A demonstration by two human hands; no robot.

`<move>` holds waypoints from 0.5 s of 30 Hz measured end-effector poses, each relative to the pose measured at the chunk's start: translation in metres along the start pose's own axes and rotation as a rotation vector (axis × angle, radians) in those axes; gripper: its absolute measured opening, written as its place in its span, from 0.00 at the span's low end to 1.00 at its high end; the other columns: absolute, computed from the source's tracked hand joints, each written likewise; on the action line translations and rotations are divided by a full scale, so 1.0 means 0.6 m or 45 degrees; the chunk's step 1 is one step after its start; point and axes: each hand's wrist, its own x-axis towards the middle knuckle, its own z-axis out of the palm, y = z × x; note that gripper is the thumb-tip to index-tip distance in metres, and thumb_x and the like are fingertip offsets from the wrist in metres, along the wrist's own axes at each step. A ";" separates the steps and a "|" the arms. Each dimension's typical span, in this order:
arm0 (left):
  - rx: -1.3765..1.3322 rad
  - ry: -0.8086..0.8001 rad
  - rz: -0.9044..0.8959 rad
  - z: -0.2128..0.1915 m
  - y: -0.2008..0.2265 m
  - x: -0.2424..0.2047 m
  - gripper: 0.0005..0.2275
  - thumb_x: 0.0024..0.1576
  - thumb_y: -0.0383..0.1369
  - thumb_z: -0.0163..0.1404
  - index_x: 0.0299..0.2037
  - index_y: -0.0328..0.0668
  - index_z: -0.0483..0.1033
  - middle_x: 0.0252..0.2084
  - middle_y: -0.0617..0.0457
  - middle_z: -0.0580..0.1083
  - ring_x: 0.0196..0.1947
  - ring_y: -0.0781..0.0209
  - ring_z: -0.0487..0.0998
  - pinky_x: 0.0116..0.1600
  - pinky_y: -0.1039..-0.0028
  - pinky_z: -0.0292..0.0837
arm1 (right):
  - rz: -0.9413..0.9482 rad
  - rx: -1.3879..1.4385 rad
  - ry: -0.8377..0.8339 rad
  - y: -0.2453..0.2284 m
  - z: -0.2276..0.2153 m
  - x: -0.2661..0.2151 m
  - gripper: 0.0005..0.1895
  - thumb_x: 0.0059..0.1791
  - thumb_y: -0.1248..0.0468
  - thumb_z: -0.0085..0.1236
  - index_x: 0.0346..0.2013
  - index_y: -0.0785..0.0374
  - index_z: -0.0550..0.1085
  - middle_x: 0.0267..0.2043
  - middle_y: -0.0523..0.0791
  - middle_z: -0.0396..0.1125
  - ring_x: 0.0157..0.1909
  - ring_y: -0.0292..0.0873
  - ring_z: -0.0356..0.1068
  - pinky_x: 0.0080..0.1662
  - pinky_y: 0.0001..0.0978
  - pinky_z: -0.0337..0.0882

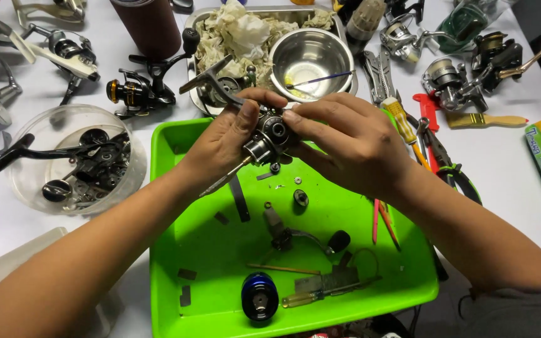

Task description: Assembling and lubricating a fishing reel handle and internal components on a workbench.

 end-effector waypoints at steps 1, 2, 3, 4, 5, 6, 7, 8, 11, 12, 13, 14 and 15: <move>0.001 -0.002 0.000 -0.001 -0.001 0.007 0.22 0.64 0.51 0.38 0.58 0.43 0.64 0.41 0.41 0.78 0.37 0.51 0.83 0.42 0.66 0.83 | 0.000 -0.002 0.001 0.004 -0.006 -0.001 0.13 0.54 0.71 0.68 0.50 0.75 0.75 0.48 0.58 0.73 0.42 0.58 0.75 0.45 0.46 0.76; -0.030 -0.011 0.003 -0.002 -0.002 0.014 0.21 0.65 0.50 0.38 0.57 0.42 0.64 0.41 0.41 0.77 0.37 0.50 0.83 0.42 0.66 0.83 | 0.022 0.022 -0.027 0.009 -0.012 -0.001 0.14 0.53 0.68 0.70 0.49 0.74 0.76 0.46 0.58 0.74 0.42 0.57 0.76 0.44 0.45 0.77; -0.063 -0.021 0.000 -0.003 -0.004 0.020 0.20 0.65 0.49 0.38 0.56 0.41 0.64 0.41 0.42 0.75 0.37 0.49 0.83 0.42 0.67 0.84 | 0.049 0.048 -0.057 0.013 -0.018 -0.003 0.16 0.52 0.66 0.71 0.48 0.74 0.78 0.45 0.58 0.75 0.42 0.56 0.77 0.44 0.45 0.78; -0.065 -0.024 -0.004 -0.003 -0.005 0.031 0.20 0.65 0.49 0.38 0.56 0.41 0.64 0.41 0.42 0.75 0.37 0.49 0.83 0.42 0.67 0.84 | 0.054 0.048 -0.056 0.016 -0.029 -0.006 0.16 0.52 0.66 0.71 0.48 0.74 0.78 0.45 0.58 0.75 0.42 0.56 0.77 0.44 0.45 0.78; -0.103 -0.085 0.053 -0.001 -0.006 0.044 0.20 0.66 0.50 0.37 0.55 0.41 0.64 0.43 0.38 0.75 0.39 0.46 0.83 0.44 0.65 0.84 | 0.123 0.060 -0.055 0.020 -0.041 -0.009 0.13 0.52 0.68 0.69 0.47 0.75 0.78 0.44 0.59 0.75 0.43 0.55 0.77 0.45 0.44 0.78; -0.142 -0.146 0.109 0.001 -0.006 0.057 0.20 0.66 0.51 0.37 0.55 0.42 0.63 0.46 0.33 0.75 0.41 0.44 0.83 0.47 0.63 0.85 | 0.192 0.072 -0.054 0.023 -0.054 -0.012 0.11 0.53 0.70 0.67 0.45 0.77 0.79 0.43 0.59 0.75 0.43 0.54 0.77 0.46 0.43 0.78; -0.147 -0.154 0.106 0.008 -0.005 0.067 0.20 0.66 0.51 0.37 0.55 0.42 0.63 0.46 0.33 0.75 0.41 0.44 0.83 0.47 0.63 0.85 | 0.200 0.067 -0.056 0.032 -0.067 -0.022 0.11 0.53 0.70 0.67 0.45 0.77 0.79 0.43 0.59 0.75 0.43 0.54 0.77 0.46 0.43 0.78; -0.209 -0.156 0.089 0.016 -0.004 0.077 0.20 0.66 0.50 0.37 0.55 0.41 0.63 0.48 0.34 0.76 0.42 0.43 0.83 0.48 0.62 0.85 | 0.265 0.022 -0.074 0.040 -0.080 -0.033 0.11 0.54 0.70 0.69 0.46 0.77 0.80 0.43 0.59 0.76 0.41 0.52 0.78 0.46 0.42 0.79; -0.297 -0.195 0.089 0.029 -0.011 0.100 0.19 0.67 0.48 0.36 0.55 0.41 0.63 0.50 0.35 0.75 0.43 0.41 0.83 0.49 0.59 0.85 | 0.452 -0.008 -0.164 0.053 -0.129 -0.039 0.10 0.54 0.70 0.69 0.48 0.76 0.81 0.39 0.55 0.76 0.37 0.46 0.75 0.43 0.36 0.75; -0.325 -0.221 0.102 0.033 -0.016 0.106 0.18 0.68 0.47 0.36 0.55 0.42 0.64 0.51 0.34 0.74 0.43 0.38 0.83 0.48 0.58 0.85 | 0.573 0.019 -0.239 0.054 -0.148 -0.038 0.10 0.55 0.71 0.69 0.48 0.74 0.81 0.35 0.51 0.74 0.34 0.41 0.72 0.41 0.32 0.70; -0.328 -0.230 0.099 0.036 -0.017 0.106 0.18 0.68 0.47 0.36 0.55 0.42 0.64 0.51 0.34 0.74 0.43 0.38 0.83 0.48 0.58 0.85 | 0.581 0.014 -0.238 0.060 -0.158 -0.047 0.10 0.55 0.71 0.69 0.48 0.74 0.81 0.35 0.51 0.74 0.34 0.41 0.72 0.41 0.32 0.70; -0.316 -0.236 0.060 0.039 -0.018 0.105 0.18 0.68 0.47 0.35 0.55 0.41 0.63 0.50 0.34 0.74 0.43 0.39 0.83 0.48 0.58 0.85 | 0.673 -0.041 -0.311 0.066 -0.168 -0.055 0.08 0.55 0.67 0.68 0.46 0.70 0.82 0.36 0.48 0.76 0.36 0.40 0.73 0.40 0.30 0.69; -0.302 -0.240 0.023 0.041 -0.017 0.104 0.18 0.68 0.47 0.35 0.55 0.41 0.63 0.50 0.33 0.74 0.44 0.39 0.83 0.49 0.57 0.86 | 0.763 -0.095 -0.382 0.072 -0.178 -0.063 0.07 0.56 0.64 0.66 0.44 0.66 0.83 0.37 0.46 0.77 0.38 0.38 0.75 0.39 0.29 0.68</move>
